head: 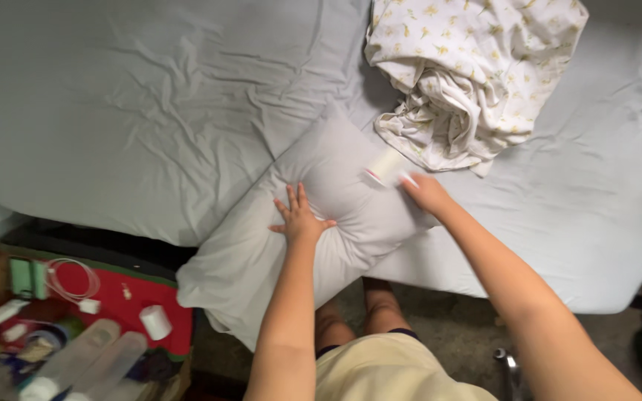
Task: The person cleans a pillow with a lint roller, removes a used adhesive sheet, then uses the roller on a dark patterned cloth and a striped garment before folding a white piece of clothing by hand.
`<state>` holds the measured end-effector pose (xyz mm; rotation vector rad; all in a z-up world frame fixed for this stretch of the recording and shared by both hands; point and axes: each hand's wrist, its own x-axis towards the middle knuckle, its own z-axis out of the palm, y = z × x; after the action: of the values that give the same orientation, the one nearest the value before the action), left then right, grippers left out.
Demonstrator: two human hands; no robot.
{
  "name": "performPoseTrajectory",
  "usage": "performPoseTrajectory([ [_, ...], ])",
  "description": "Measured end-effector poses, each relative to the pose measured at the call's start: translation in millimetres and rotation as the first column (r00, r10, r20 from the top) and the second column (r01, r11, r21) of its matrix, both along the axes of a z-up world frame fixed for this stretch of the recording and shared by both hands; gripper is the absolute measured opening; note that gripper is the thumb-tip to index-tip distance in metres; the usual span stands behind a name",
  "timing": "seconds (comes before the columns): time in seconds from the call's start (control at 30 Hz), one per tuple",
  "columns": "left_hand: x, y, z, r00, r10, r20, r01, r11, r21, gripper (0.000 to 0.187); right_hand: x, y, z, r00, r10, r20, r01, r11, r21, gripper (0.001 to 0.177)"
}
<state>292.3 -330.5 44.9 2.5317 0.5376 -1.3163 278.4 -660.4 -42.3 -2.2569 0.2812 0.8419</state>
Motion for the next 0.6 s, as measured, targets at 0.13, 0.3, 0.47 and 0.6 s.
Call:
performPoseTrajectory([
  [0.13,-4,-2,4,0.999,-0.034,-0.006,0.035,0.999,0.026,0.142,-152,-36,13,0.938,-0.21,-0.275,0.203,0.978,-0.053,0.047],
  [0.3,-25,9,-9,0.965,-0.058,0.257,0.061,0.998,-0.004,0.136,-235,15,11,0.454,-0.792,-0.408,0.889,0.376,0.26,0.042],
  [0.47,-72,22,-18,0.822,-0.257,0.508,0.281,0.959,0.031,0.109,-205,84,-26,0.049,-0.743,-0.667,0.906,-0.248,0.343,0.05],
  [0.6,-66,24,-15,0.853,-0.253,0.457,0.286,0.958,-0.002,0.104,-305,266,19,0.083,-0.664,-0.744,0.957,-0.156,0.246,0.044],
])
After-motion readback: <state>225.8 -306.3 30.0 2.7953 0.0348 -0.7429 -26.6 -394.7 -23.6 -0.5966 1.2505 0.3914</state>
